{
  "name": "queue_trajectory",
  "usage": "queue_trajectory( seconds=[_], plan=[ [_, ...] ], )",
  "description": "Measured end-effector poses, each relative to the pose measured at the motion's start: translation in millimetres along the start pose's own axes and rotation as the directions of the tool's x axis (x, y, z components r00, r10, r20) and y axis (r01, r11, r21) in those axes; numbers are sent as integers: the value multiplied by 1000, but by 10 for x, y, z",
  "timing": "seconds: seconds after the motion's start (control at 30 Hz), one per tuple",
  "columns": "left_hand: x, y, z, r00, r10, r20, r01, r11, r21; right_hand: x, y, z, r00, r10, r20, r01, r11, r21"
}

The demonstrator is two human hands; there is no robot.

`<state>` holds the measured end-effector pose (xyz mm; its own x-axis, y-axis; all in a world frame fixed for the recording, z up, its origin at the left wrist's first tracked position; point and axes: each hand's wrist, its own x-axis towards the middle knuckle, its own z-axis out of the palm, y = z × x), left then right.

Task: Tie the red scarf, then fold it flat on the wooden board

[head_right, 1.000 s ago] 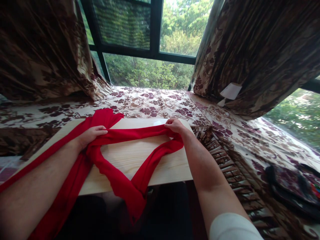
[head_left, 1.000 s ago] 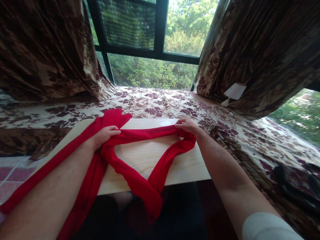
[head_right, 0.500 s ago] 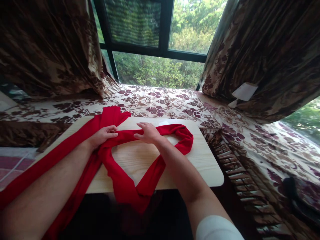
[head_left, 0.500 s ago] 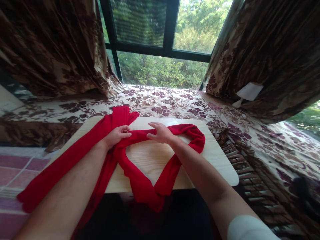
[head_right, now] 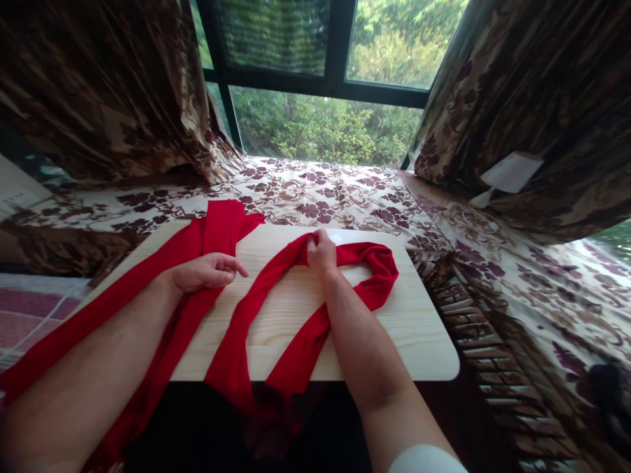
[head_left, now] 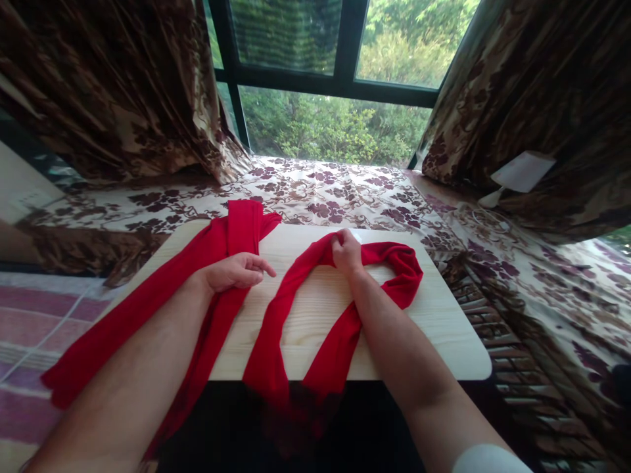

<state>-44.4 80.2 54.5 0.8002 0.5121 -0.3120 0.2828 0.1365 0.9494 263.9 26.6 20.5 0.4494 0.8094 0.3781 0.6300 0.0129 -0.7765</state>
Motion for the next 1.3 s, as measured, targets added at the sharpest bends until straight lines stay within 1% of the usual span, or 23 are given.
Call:
queue_trajectory(
  seconds=[0.07, 0.17, 0.23, 0.33, 0.37, 0.4, 0.47, 0.5, 0.57, 0.6, 0.67, 0.7, 0.77, 0.83, 0.87, 0.97, 1.03, 1.1, 1.17, 1.23, 1.3],
  plan=[
    [6, 53, 79, 999, -35, 21, 32, 993, 113, 30, 55, -30, 999, 31, -41, -30, 999, 15],
    [79, 143, 246, 993, -98, -62, 111, 959, 262, 36, 77, -21, 999, 43, -29, -43, 999, 7],
    [167, 198, 372, 988, -101, -113, 135, 926, 352, 30, 66, -3, 998, 52, -25, -53, 999, -6],
    [311, 271, 573, 991, -44, -126, 98, 877, 471, 30, 46, 3, 995, 77, -70, -77, 997, -6],
    [350, 288, 639, 994, -20, -105, 69, 866, 494, 34, 42, -3, 992, 85, -89, -86, 996, 0],
    [382, 299, 700, 998, 2, -61, 29, 868, 496, 39, 39, -13, 990, 94, -105, -94, 996, 7],
    [415, 294, 800, 997, 39, 63, -62, 909, 413, 52, 35, -38, 986, 107, -124, -105, 994, 19],
    [417, 277, 834, 992, 52, 111, -86, 940, 331, 59, 34, -52, 985, 112, -131, -110, 994, 23],
    [400, 220, 866, 986, 75, 149, -91, 990, 104, 78, 37, -74, 983, 131, -131, -127, 991, 38],
    [388, 185, 866, 986, 87, 143, -86, 996, -15, 89, 43, -82, 982, 143, -126, -138, 989, 51],
    [366, 117, 847, 989, 113, 97, -89, 970, -226, 115, 68, -86, 979, 166, -118, -156, 984, 89],
    [361, 90, 832, 990, 124, 62, -99, 947, -305, 128, 87, -83, 977, 179, -117, -165, 979, 118],
    [362, 58, 803, 991, 131, -22, -129, 909, -396, 155, 130, -70, 968, 221, -117, -192, 958, 214],
    [372, 54, 780, 986, 147, -77, -166, 885, -434, 179, 163, -58, 953, 289, -91, -240, 904, 354],
    [376, 60, 772, 985, 158, -74, -174, 879, -444, 189, 170, -58, 944, 322, -68, -263, 863, 430],
    [375, 86, 758, 988, 156, 17, -132, 886, -445, 217, 151, -97, 924, 382, -2, -298, 723, 623],
    [363, 96, 753, 989, 126, 77, -84, 911, -403, 237, 118, -149, 912, 411, 2, -290, 641, 711],
    [348, 96, 751, 991, 105, 84, -69, 931, -359, 259, 87, -204, 896, 444, -13, -279, 586, 760],
    [336, 91, 756, 992, 112, 64, -82, 932, -352, 288, 75, -257, 887, 461, -34, -264, 565, 781],
    [327, 85, 767, 990, 137, 44, -110, 917, -384, 324, 94, -314, 880, 470, -65, -246, 570, 784],
    [320, 79, 778, 985, 171, 31, -142, 895, -424, 366, 144, -383, 861, 487, -149, -221, 621, 752]
  ],
)
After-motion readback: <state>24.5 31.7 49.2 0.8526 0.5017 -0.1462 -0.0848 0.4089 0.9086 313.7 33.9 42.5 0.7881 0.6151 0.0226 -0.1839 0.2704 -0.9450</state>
